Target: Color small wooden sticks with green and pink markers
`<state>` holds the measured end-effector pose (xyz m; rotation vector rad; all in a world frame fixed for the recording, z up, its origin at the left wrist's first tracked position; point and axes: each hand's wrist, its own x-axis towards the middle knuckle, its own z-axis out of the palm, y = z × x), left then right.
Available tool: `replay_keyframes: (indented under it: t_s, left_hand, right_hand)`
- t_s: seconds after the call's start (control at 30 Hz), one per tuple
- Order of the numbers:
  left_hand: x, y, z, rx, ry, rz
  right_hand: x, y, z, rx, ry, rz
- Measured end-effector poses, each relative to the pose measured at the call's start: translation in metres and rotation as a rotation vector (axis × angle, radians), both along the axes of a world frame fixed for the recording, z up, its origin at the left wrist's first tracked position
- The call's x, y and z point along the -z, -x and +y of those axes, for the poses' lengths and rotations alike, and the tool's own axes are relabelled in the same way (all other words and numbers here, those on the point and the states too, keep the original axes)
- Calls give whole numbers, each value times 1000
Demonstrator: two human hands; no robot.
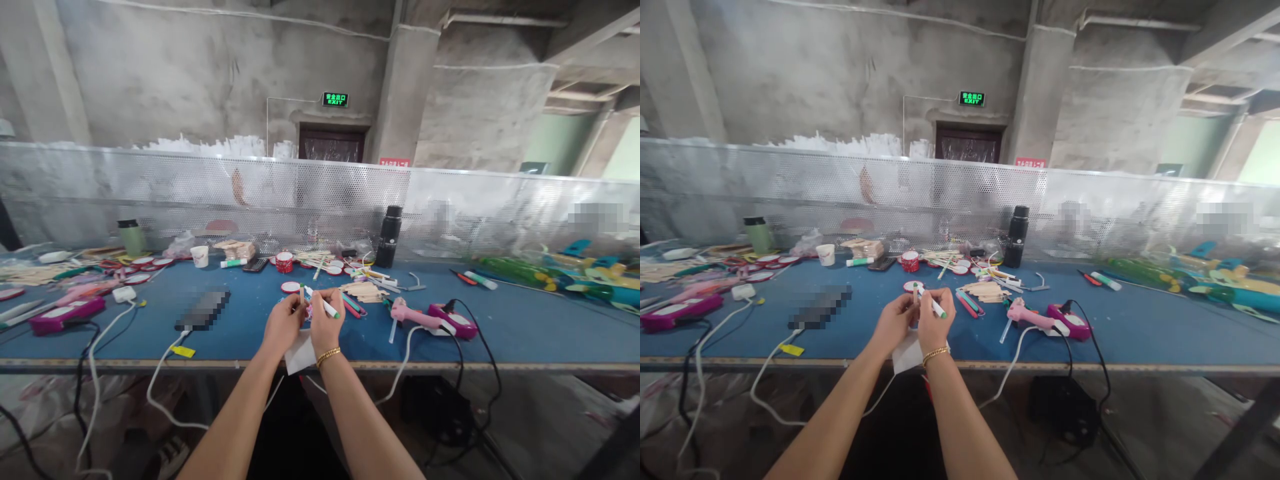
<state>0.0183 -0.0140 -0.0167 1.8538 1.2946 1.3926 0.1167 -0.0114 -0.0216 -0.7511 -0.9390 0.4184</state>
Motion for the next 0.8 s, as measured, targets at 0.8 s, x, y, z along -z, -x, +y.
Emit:
replay_keyframes:
  t_s: [0.8]
  left_hand:
    - [2, 0, 2, 9, 2, -14]
  right_hand:
    - [0, 0, -1, -33, -3, -29]
